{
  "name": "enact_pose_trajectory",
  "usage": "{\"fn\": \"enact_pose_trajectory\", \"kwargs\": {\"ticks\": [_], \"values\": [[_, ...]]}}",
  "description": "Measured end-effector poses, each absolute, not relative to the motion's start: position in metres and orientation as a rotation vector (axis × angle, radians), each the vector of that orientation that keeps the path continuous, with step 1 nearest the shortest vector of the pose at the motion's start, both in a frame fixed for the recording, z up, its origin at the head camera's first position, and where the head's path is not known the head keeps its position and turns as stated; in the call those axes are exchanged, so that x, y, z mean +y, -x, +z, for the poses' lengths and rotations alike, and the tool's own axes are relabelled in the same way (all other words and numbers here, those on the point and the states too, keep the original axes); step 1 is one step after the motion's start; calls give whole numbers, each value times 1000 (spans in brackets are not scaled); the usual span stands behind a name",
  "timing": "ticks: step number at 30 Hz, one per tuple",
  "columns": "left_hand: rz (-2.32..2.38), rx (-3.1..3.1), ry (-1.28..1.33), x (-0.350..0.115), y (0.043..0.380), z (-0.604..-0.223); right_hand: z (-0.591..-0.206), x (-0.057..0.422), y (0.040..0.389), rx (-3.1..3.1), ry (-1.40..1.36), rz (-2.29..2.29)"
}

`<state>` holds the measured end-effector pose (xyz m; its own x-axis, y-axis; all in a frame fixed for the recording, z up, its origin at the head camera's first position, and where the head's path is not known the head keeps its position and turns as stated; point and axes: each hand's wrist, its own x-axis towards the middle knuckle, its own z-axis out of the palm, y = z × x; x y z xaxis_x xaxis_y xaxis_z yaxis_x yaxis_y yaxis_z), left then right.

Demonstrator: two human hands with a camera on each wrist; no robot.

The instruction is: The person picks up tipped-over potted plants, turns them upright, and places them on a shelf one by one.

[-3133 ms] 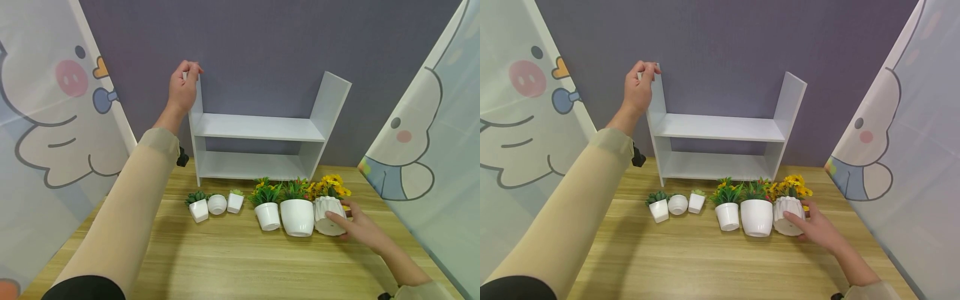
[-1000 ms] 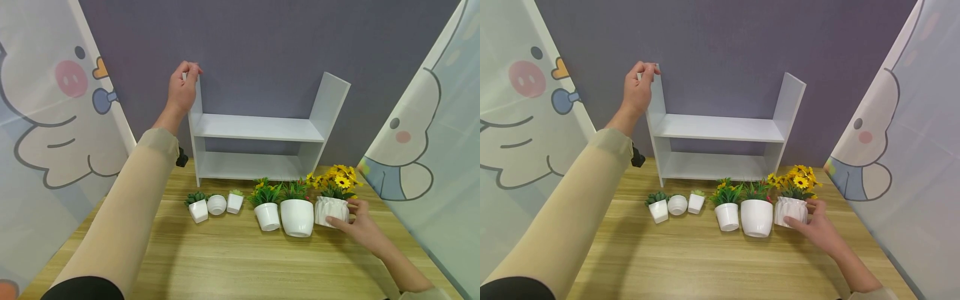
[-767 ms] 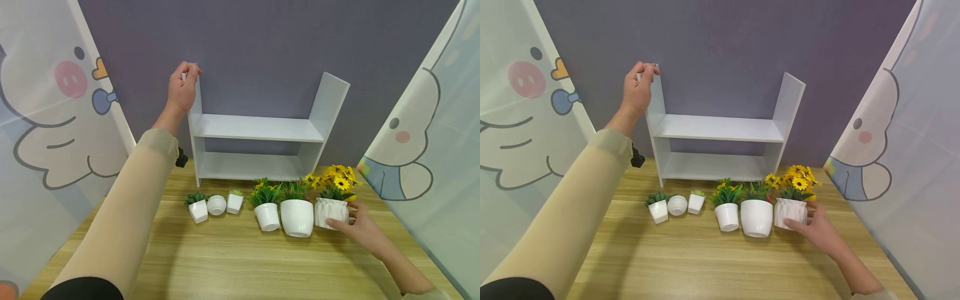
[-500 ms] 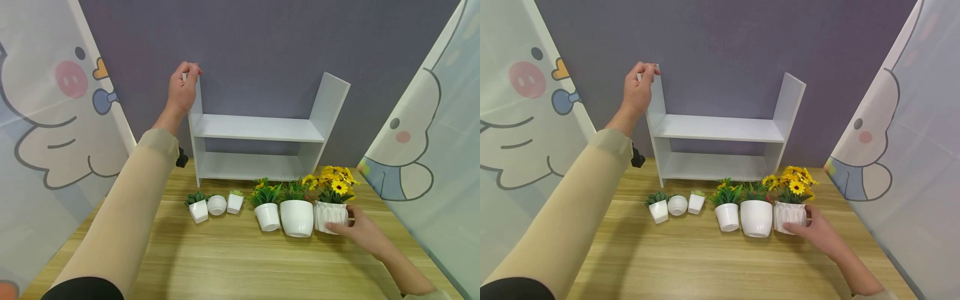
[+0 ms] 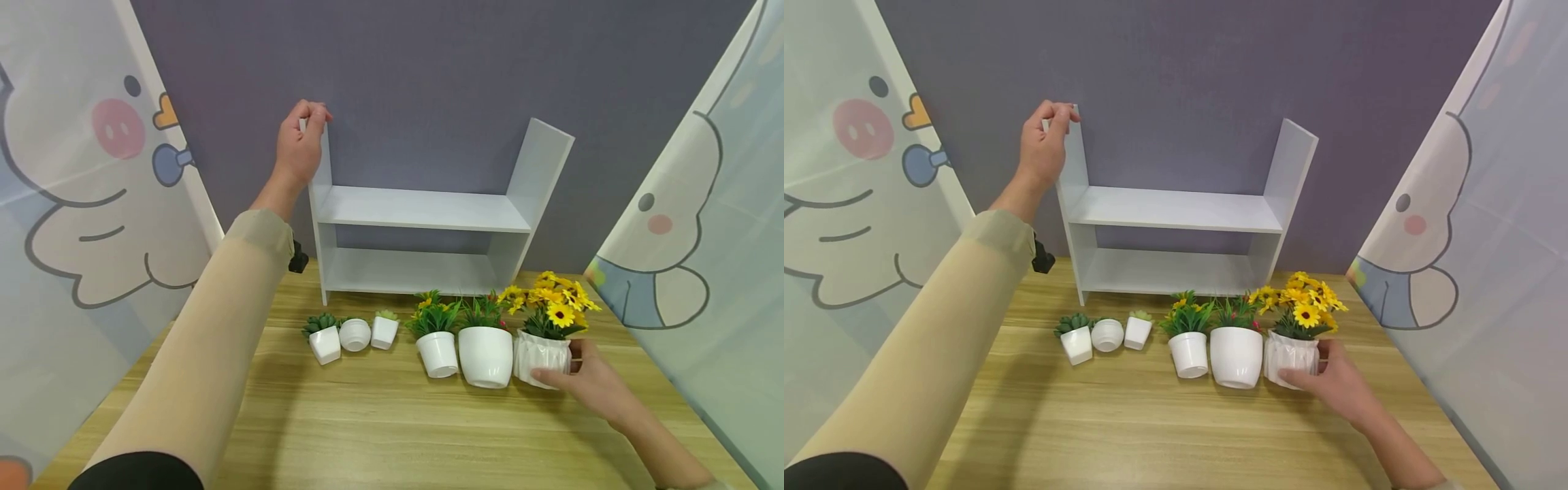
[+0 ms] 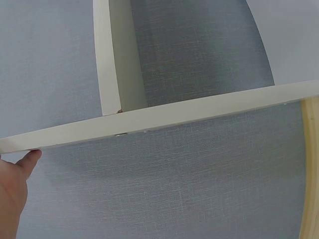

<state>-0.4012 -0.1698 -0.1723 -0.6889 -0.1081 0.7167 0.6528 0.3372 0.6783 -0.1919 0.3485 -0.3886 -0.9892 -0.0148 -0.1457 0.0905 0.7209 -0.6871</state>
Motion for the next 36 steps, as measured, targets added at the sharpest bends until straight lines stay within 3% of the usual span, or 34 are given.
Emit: {"fn": "enact_pose_trajectory", "kwargs": {"ticks": [20,36], "values": [[-1412,-1923,480,-167,401,-173,-395,355,209,2787,-95,-1224],[-1414,-1919,493,-165,402,-174,-405,352,216,2908,135,-1286]]}}
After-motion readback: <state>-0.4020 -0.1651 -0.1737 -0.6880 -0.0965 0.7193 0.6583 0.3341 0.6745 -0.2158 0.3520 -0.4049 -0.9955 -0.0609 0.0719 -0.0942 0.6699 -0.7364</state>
